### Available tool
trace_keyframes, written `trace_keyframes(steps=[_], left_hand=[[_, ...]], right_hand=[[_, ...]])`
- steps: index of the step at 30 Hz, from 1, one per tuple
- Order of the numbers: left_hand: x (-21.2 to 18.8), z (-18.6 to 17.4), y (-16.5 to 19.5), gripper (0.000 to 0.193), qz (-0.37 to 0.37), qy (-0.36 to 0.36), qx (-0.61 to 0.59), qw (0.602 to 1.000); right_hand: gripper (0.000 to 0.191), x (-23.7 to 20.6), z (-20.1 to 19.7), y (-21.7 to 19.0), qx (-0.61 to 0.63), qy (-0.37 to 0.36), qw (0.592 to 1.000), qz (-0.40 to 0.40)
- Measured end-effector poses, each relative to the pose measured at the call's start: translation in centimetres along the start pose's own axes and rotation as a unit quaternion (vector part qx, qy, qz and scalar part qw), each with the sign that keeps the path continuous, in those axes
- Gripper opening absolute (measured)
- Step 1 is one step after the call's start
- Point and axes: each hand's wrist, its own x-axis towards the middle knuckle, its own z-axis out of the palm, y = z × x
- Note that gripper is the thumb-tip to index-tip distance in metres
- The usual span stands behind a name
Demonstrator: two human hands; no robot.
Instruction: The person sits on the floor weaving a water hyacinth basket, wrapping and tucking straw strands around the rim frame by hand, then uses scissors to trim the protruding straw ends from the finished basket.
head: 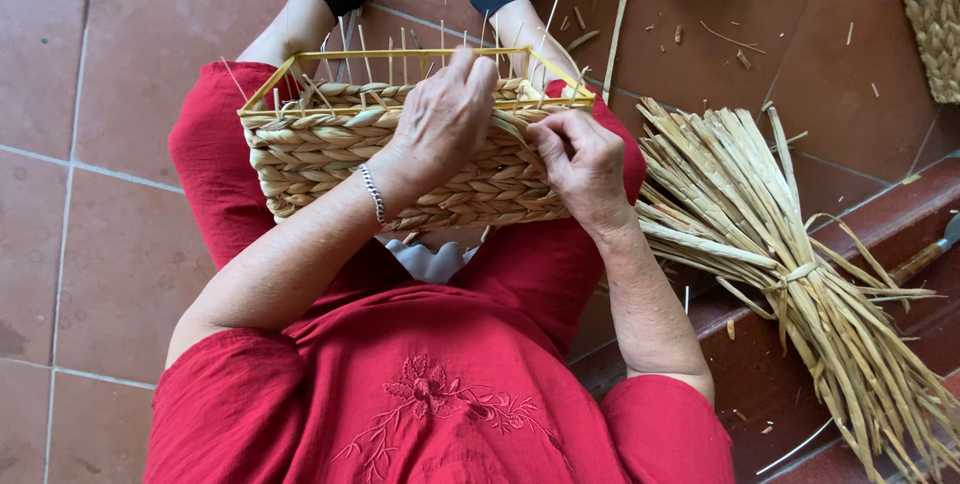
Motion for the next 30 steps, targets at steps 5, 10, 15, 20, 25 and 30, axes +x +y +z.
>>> trace_keyframes(steps=[5,10,15,20,25,30], left_hand=[[-1.1,-0.7,0.4,0.034,0.080,0.010,0.019,0.997],[-0.8,-0.3,0.9,0.033,0.118,-0.067,0.073,0.988],[-0.4,-0.6,0.7,0.031,0.027,-0.070,-0.128,0.989],[-0.3,-1.6,0.6,0.039,0.025,-0.089,-0.215,0.972],[0.4,-1.7,1.8,0.027,0.055,-0.062,-0.132,0.988],[0.2,-0.4,2.8,0.028,0.003,-0.012,-0.103,0.995]], right_hand=[[0.037,-0.4,-0.7,-0.7,-0.121,0.036,0.979,-0.160],[0.024,-0.5,-0.8,-1.0,-0.253,0.043,0.947,-0.191],[0.019,0.2,-2.7,-0.6,-0.186,-0.021,0.972,-0.145],[0.016,1.0,-3.7,-1.7,-0.141,0.040,0.982,-0.122],[0.013,2.4,-3.3,-2.1,-0.113,0.046,0.988,-0.096],[0.015,3.2,-3.2,0.0,-0.014,0.023,0.999,-0.045]])
